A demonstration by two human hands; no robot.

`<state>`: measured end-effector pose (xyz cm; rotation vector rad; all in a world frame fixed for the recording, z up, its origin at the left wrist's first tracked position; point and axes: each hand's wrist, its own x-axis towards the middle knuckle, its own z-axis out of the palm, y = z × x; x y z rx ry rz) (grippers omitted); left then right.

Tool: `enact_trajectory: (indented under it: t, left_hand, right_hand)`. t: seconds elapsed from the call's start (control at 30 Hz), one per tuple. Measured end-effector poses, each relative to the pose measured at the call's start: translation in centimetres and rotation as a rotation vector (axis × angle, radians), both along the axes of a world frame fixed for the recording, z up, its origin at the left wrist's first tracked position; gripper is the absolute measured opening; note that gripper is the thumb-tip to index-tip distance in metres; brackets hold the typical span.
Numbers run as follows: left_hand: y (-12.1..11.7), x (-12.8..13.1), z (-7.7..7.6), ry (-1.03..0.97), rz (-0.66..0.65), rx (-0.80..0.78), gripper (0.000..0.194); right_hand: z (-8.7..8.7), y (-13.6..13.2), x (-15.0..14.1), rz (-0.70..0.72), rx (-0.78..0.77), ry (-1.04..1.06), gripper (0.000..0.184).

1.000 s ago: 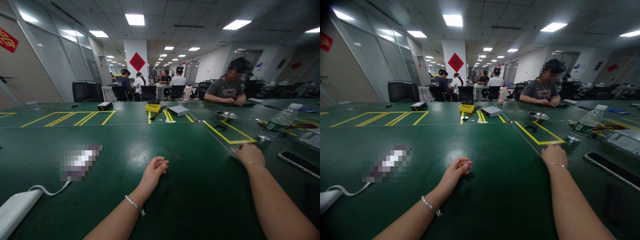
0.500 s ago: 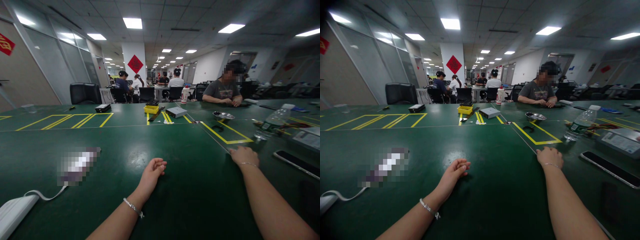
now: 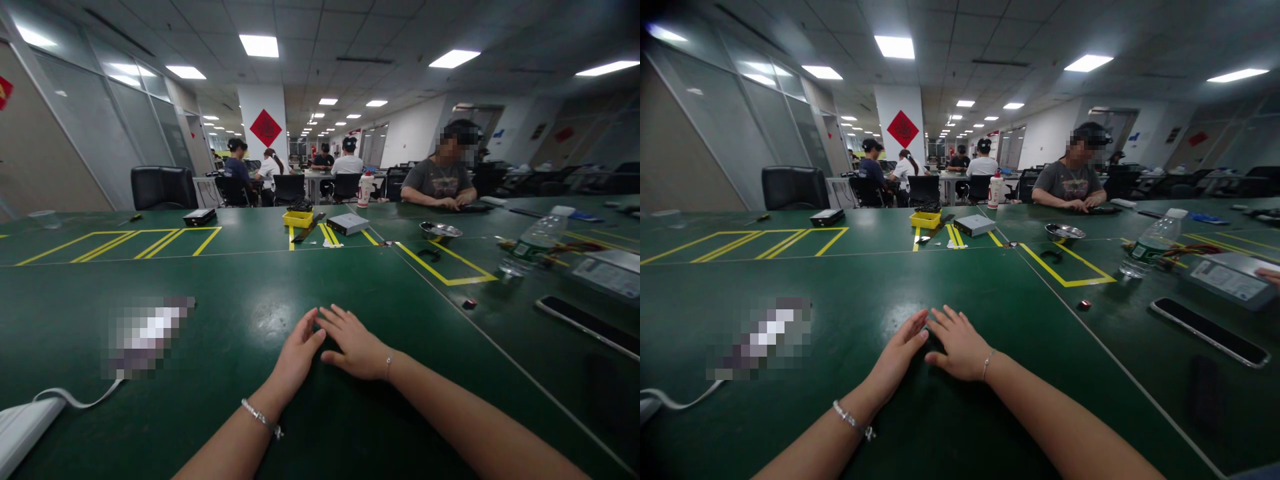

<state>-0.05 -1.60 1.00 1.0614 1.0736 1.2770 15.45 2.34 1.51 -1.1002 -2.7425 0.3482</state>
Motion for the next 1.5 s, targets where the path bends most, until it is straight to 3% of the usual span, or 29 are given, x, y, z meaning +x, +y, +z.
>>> enact_trajectory:
  t: [0.1,0.17,0.23,0.33,0.43,0.57,0.7,0.8,0.97,1.23,1.5]
  left_hand:
    - [0.0,-0.1,0.1,0.003,0.0,-0.005,0.043]
    - [0.0,-0.2,0.1,0.008,-0.006,-0.023,0.04]
    - [0.1,-0.4,-0.1,0.009,-0.017,-0.034,0.035]
    - [0.2,-0.5,-0.5,0.035,-0.02,-0.012,0.036]
    - [0.1,-0.5,-0.6,0.085,-0.034,0.029,0.048]
    - [-0.1,-0.5,-0.4,0.101,-0.067,0.038,0.053]
    - [-0.2,-0.6,-0.1,0.087,-0.078,0.037,0.053]
    - [-0.2,-0.6,-0.2,0.09,-0.074,0.04,0.052]
    - [0.2,-0.6,-0.3,0.056,-0.053,0.023,0.052]
    - [0.2,-0.8,0.1,-0.062,-0.054,-0.046,0.052]
    - [0.1,-0.7,0.3,-0.096,-0.01,-0.084,0.043]
  right_hand:
    - [0.0,-0.1,-0.1,0.063,-0.084,-0.021,0.063]
    - [0.4,1.3,1.1,-0.009,-0.03,0.024,0.055]
    - [1.0,3.3,3.5,-0.238,0.093,0.057,0.046]
    - [1.8,6.2,9.4,-0.726,0.239,-0.012,0.038]
    - [1.8,7.7,16.6,-1.095,0.201,-0.076,0.039]
    - [0.4,7.8,23.5,-1.359,0.18,-0.139,0.05]
    - [-1.0,8.0,25.0,-1.43,0.117,-0.121,0.055]
    - [-1.3,8.3,24.5,-1.386,0.109,-0.136,0.046]
    - [-1.5,8.6,24.6,-1.323,0.115,-0.112,0.033]
    - [-0.9,8.3,24.3,-1.403,0.089,-0.118,0.038]
    - [-0.6,8.5,24.1,-1.336,0.049,-0.253,0.034]
